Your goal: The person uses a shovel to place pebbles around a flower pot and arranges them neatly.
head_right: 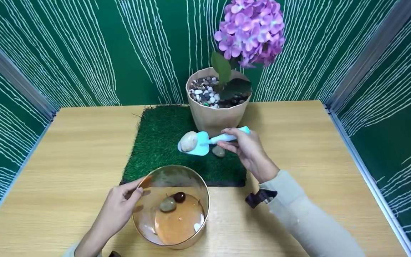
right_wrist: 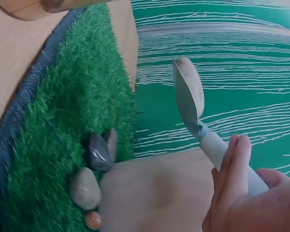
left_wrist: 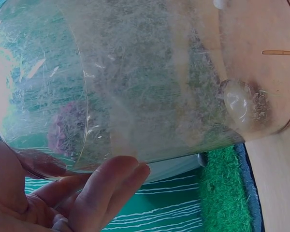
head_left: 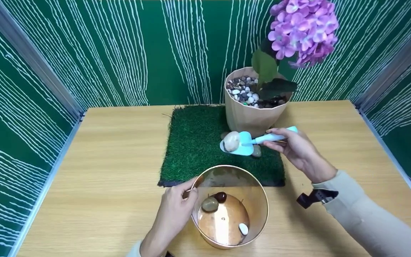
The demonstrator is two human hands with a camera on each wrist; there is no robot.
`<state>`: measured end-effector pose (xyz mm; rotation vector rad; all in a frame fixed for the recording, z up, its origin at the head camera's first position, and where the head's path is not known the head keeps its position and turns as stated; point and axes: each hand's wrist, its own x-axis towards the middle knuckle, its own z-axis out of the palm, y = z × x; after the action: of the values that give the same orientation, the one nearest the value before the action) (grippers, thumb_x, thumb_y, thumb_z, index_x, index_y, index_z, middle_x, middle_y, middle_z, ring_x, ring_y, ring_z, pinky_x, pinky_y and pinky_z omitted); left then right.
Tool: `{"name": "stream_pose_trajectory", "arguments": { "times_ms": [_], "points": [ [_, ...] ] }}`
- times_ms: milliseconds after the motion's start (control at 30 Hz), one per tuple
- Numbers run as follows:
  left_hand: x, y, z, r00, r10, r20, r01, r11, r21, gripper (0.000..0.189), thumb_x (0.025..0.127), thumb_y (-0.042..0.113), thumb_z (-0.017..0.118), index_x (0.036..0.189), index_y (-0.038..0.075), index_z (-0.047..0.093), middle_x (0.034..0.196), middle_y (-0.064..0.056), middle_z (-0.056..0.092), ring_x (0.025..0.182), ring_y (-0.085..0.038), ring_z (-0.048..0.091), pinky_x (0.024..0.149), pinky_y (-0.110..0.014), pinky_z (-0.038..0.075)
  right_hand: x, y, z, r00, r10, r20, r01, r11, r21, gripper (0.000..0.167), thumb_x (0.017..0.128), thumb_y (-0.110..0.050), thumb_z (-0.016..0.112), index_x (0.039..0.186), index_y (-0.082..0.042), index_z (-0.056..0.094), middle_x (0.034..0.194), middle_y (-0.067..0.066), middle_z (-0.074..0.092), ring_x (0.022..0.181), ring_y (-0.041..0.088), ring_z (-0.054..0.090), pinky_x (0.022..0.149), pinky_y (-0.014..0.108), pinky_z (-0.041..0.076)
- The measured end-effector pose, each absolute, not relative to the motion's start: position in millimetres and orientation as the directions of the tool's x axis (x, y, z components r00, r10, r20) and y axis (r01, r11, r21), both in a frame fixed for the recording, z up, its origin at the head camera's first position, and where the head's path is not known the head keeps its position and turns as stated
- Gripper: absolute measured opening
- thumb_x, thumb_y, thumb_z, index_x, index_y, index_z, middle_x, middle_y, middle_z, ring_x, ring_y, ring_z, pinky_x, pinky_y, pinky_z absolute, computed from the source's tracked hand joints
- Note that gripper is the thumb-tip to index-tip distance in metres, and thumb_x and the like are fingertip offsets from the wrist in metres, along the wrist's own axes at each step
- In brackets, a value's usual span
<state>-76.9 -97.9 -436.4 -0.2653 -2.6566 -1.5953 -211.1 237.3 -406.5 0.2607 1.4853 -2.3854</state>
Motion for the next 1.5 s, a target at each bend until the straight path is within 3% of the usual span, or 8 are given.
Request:
{"name": "stream_pose_trajectory", "arguments": {
  "times_ms": [333,733,1033,1233,1400,1500],
  "points": [
    [-75.6,-97.8,-435.8,-0.988,0.131,0.087,0.139,0.467,0.873,0.041,0.101,0.012,0.055,0.139,0.005,0.069,0.133,-0.015,0.071,0.107,-0.02,0.069,0.09,-0.038,0.062,-219.0,218.2,-436.1,-0.928,-0.044,-0.369,0.342,-0.488,-0.803,0.027,0.109,-0.007,0.051,0.099,-0.003,0.076,0.096,0.011,0.075,0.083,0.02,0.079,0.083,0.026,0.062],
    [-74.3,-97.2,-435.9,-0.99,0.118,0.083,0.129,0.464,0.876,0.041,0.101,0.012,0.054,0.138,0.007,0.07,0.127,-0.014,0.074,0.11,-0.02,0.07,0.093,-0.043,0.061,-226.8,193.1,-449.1,-0.912,0.059,-0.406,0.294,-0.596,-0.747,0.021,0.106,-0.004,0.055,0.094,0.001,0.072,0.09,0.013,0.073,0.077,0.02,0.078,0.08,0.025,0.062],
    [-74.9,-97.6,-434.5,-0.99,0.131,0.059,0.113,0.455,0.883,0.042,0.101,0.012,0.054,0.14,0.005,0.069,0.13,-0.014,0.073,0.112,-0.02,0.069,0.094,-0.042,0.06,-232.4,185.1,-450.1,-0.866,0.057,-0.497,0.358,-0.623,-0.696,0.014,0.108,-0.006,0.052,0.119,0.0,0.059,0.119,0.014,0.056,0.086,0.02,0.077,0.09,0.025,0.059],
    [-75.3,-97.7,-434.8,-0.99,0.125,0.061,0.112,0.454,0.884,0.041,0.101,0.012,0.054,0.139,0.005,0.069,0.13,-0.014,0.073,0.111,-0.02,0.069,0.093,-0.041,0.061,-238.6,178.0,-453.8,-0.85,0.067,-0.522,0.37,-0.63,-0.683,0.018,0.108,-0.007,0.053,0.125,-0.001,0.056,0.125,0.014,0.053,0.081,0.019,0.077,0.087,0.024,0.06],
    [-76.0,-97.8,-435.5,-0.99,0.119,0.074,0.121,0.453,0.883,0.042,0.101,0.011,0.053,0.139,0.006,0.07,0.13,-0.013,0.073,0.113,-0.021,0.07,0.095,-0.043,0.06,-241.5,172.9,-458.4,-0.856,0.074,-0.512,0.364,-0.616,-0.698,0.015,0.108,-0.008,0.053,0.119,0.0,0.058,0.119,0.015,0.055,0.074,0.017,0.077,0.08,0.022,0.062],
    [-76.0,-97.5,-435.6,-0.989,0.121,0.085,0.131,0.448,0.885,0.042,0.101,0.011,0.053,0.138,0.006,0.07,0.13,-0.014,0.073,0.115,-0.023,0.071,0.095,-0.045,0.06,-243.2,171.0,-460.7,-0.857,0.087,-0.508,0.352,-0.62,-0.701,0.013,0.107,-0.008,0.053,0.116,0.0,0.058,0.105,0.013,0.065,0.07,0.017,0.077,0.075,0.022,0.062]
  ]
}}
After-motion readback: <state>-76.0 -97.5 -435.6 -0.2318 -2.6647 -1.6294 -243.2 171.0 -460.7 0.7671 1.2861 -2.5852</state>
